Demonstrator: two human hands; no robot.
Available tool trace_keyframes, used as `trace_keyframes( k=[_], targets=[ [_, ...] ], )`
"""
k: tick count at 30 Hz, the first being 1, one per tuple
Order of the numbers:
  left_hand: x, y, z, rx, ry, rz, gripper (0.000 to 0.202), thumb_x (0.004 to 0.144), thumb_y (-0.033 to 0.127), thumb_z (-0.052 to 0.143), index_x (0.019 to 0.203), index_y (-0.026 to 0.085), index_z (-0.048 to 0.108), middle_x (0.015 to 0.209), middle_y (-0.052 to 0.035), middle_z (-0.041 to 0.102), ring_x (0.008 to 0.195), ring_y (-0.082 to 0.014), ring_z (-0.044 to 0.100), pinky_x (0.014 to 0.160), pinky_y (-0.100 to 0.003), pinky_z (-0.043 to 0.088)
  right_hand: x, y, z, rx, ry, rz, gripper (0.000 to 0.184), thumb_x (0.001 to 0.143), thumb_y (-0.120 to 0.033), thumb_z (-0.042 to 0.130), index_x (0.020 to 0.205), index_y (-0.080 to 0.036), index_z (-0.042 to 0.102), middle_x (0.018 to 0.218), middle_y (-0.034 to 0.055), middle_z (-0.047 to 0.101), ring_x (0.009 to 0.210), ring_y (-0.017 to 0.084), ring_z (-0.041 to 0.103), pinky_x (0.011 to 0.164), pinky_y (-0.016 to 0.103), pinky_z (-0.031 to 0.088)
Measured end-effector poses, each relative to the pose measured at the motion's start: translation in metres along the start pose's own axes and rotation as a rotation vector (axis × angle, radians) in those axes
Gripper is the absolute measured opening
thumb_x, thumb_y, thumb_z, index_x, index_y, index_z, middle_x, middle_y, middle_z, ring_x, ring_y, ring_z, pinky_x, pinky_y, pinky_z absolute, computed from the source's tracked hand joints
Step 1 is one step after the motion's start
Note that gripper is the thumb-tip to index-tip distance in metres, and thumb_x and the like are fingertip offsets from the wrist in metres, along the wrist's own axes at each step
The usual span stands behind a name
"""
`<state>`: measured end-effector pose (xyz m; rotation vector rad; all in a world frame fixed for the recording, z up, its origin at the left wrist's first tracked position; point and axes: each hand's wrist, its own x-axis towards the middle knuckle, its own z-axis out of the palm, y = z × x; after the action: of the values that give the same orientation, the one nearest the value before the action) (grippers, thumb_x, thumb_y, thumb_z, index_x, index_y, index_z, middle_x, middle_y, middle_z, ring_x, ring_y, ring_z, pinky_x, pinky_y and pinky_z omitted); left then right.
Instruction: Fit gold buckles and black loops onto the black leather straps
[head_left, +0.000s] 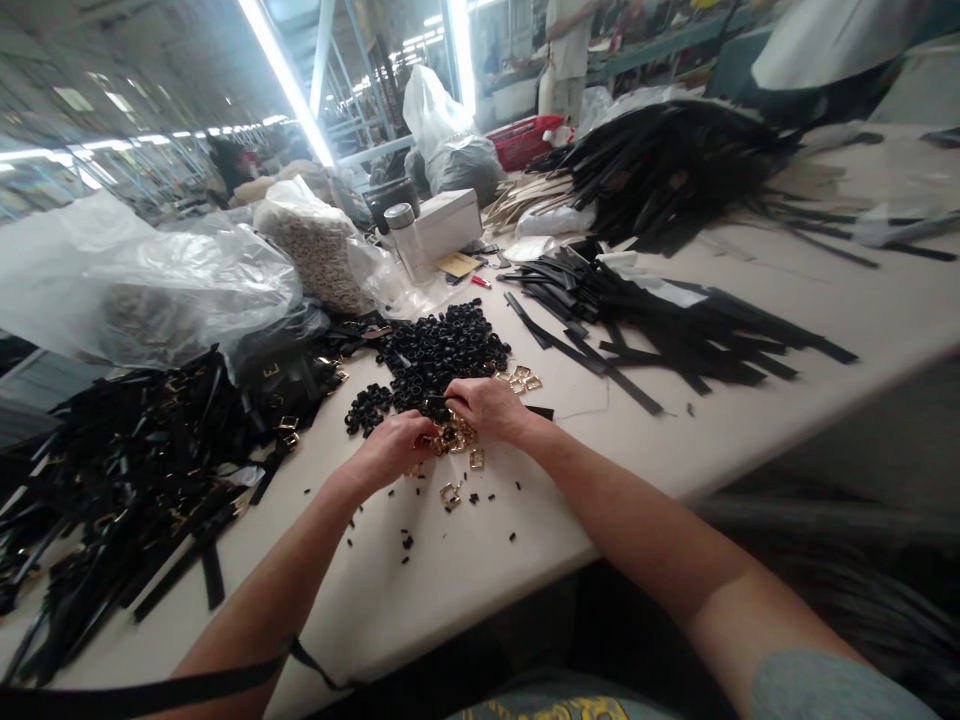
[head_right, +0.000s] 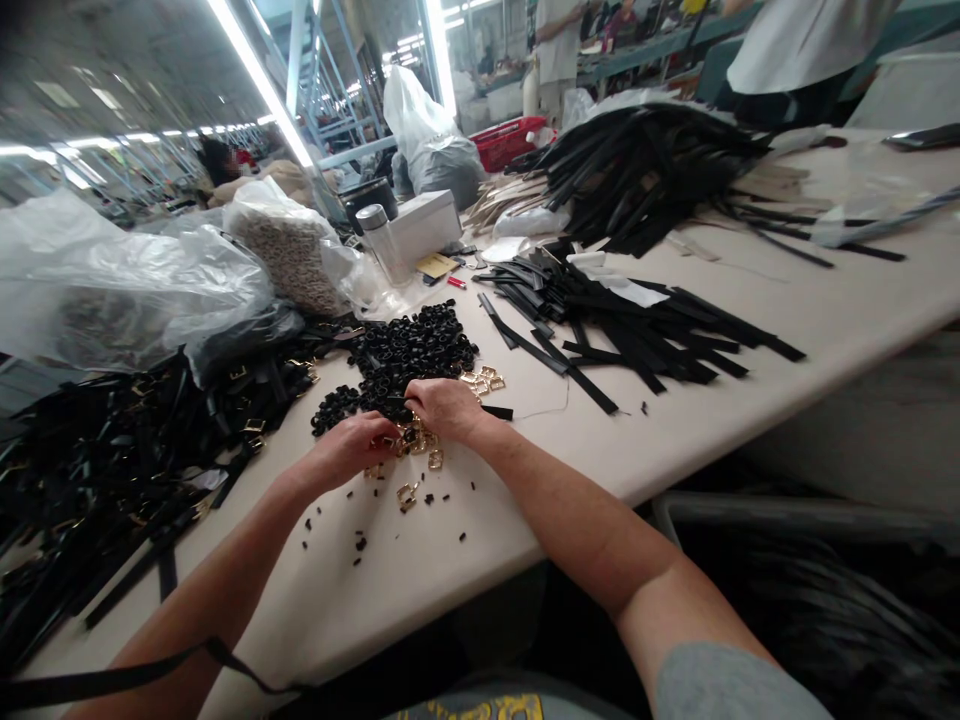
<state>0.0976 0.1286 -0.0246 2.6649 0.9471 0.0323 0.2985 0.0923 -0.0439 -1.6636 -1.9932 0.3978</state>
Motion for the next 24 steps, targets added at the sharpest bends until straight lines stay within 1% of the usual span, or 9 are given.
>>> trace_keyframes(
  k=[4, 6, 8, 10, 13, 16, 18, 21, 24],
  targets=[
    [-0.005, 0.004, 0.003, 0.006, 0.044, -0.012, 0.013, 0.078, 0.013, 0.063, 0.083, 0.021, 0.071, 0.081, -0.0028, 0.064, 0.072, -0.0163, 0.06, 0.065, -0.025, 0.041, 0.0, 0.0, 0.0, 0.006, 0.008, 0.004, 0.017, 0.093, -0.03, 0.054, 0.097, -0.023, 0.069, 0.089, 0.0029, 0.072, 0.074, 0.015, 0.061, 0.064, 0.025, 0.033],
    [-0.008, 0.004, 0.003, -0.018, 0.103, -0.033, 0.014, 0.078, 0.012, 0.062, 0.08, 0.022, 0.072, 0.079, -0.002, 0.065, 0.071, -0.016, 0.059, 0.066, -0.026, 0.041, 0.0, -0.001, 0.0, 0.009, 0.008, 0.004, 0.017, 0.093, -0.03, 0.054, 0.096, -0.023, 0.069, 0.089, 0.0031, 0.072, 0.074, 0.016, 0.061, 0.063, 0.025, 0.033],
    [-0.012, 0.001, 0.002, -0.092, 0.204, -0.099, 0.011, 0.077, 0.014, 0.065, 0.078, 0.022, 0.072, 0.077, -0.0014, 0.066, 0.069, -0.0156, 0.059, 0.066, -0.027, 0.041, 0.0, -0.001, -0.001, 0.016, 0.009, 0.002, 0.016, 0.092, -0.029, 0.055, 0.095, -0.022, 0.069, 0.088, 0.0033, 0.072, 0.074, 0.016, 0.06, 0.063, 0.025, 0.033],
    [-0.015, -0.003, 0.002, -0.27, 0.331, -0.22, 0.005, 0.077, 0.022, 0.068, 0.078, 0.022, 0.073, 0.073, -0.0011, 0.067, 0.064, -0.0144, 0.057, 0.062, -0.026, 0.04, 0.0, -0.002, -0.002, 0.045, 0.017, 0.003, 0.015, 0.091, -0.029, 0.056, 0.093, -0.022, 0.07, 0.086, 0.0034, 0.071, 0.072, 0.015, 0.06, 0.062, 0.025, 0.033],
    [-0.016, -0.007, 0.007, -0.713, 0.51, -0.399, 0.018, 0.075, 0.034, 0.072, 0.085, 0.019, 0.074, 0.068, -0.0008, 0.067, 0.056, -0.0117, 0.055, 0.054, -0.024, 0.04, -0.001, -0.003, -0.004, 0.17, 0.041, 0.008, 0.014, 0.089, -0.027, 0.058, 0.09, -0.021, 0.07, 0.078, 0.002, 0.07, 0.067, 0.013, 0.058, 0.061, 0.024, 0.034],
    [-0.013, -0.005, 0.016, -1.169, 0.651, -0.47, 0.032, 0.065, 0.037, 0.081, 0.089, 0.017, 0.072, 0.072, -0.0009, 0.069, 0.059, -0.0098, 0.058, 0.059, -0.022, 0.045, -0.002, -0.004, -0.005, 0.315, 0.05, 0.014, 0.013, 0.088, -0.024, 0.059, 0.088, -0.018, 0.07, 0.071, 0.0003, 0.068, 0.06, 0.011, 0.055, 0.058, 0.022, 0.034],
    [-0.011, 0.0, 0.02, -1.384, 0.697, -0.473, 0.039, 0.058, 0.032, 0.086, 0.09, 0.017, 0.071, 0.078, -0.0012, 0.07, 0.063, -0.0091, 0.062, 0.063, -0.021, 0.049, -0.002, -0.005, -0.004, 0.368, 0.04, 0.025, 0.013, 0.087, -0.023, 0.059, 0.088, -0.018, 0.07, 0.069, -0.0006, 0.067, 0.058, 0.01, 0.054, 0.057, 0.021, 0.034],
    [-0.009, 0.007, 0.021, -1.539, 0.715, -0.439, 0.04, 0.054, 0.026, 0.089, 0.088, 0.016, 0.07, 0.08, -0.0007, 0.07, 0.066, -0.0077, 0.063, 0.066, -0.018, 0.051, -0.003, -0.006, -0.001, 0.405, 0.033, 0.028, 0.014, 0.087, -0.024, 0.058, 0.087, -0.018, 0.071, 0.065, -0.0019, 0.065, 0.056, 0.009, 0.054, 0.057, 0.021, 0.035],
    [-0.01, 0.01, 0.02, -1.569, 0.729, -0.404, 0.036, 0.055, 0.024, 0.089, 0.085, 0.016, 0.07, 0.078, -0.0005, 0.07, 0.065, -0.007, 0.063, 0.065, -0.016, 0.052, -0.004, -0.008, 0.004, 0.438, 0.049, 0.007, 0.014, 0.087, -0.025, 0.059, 0.087, -0.018, 0.071, 0.066, -0.0017, 0.066, 0.058, 0.009, 0.055, 0.057, 0.021, 0.037]
  ],
)
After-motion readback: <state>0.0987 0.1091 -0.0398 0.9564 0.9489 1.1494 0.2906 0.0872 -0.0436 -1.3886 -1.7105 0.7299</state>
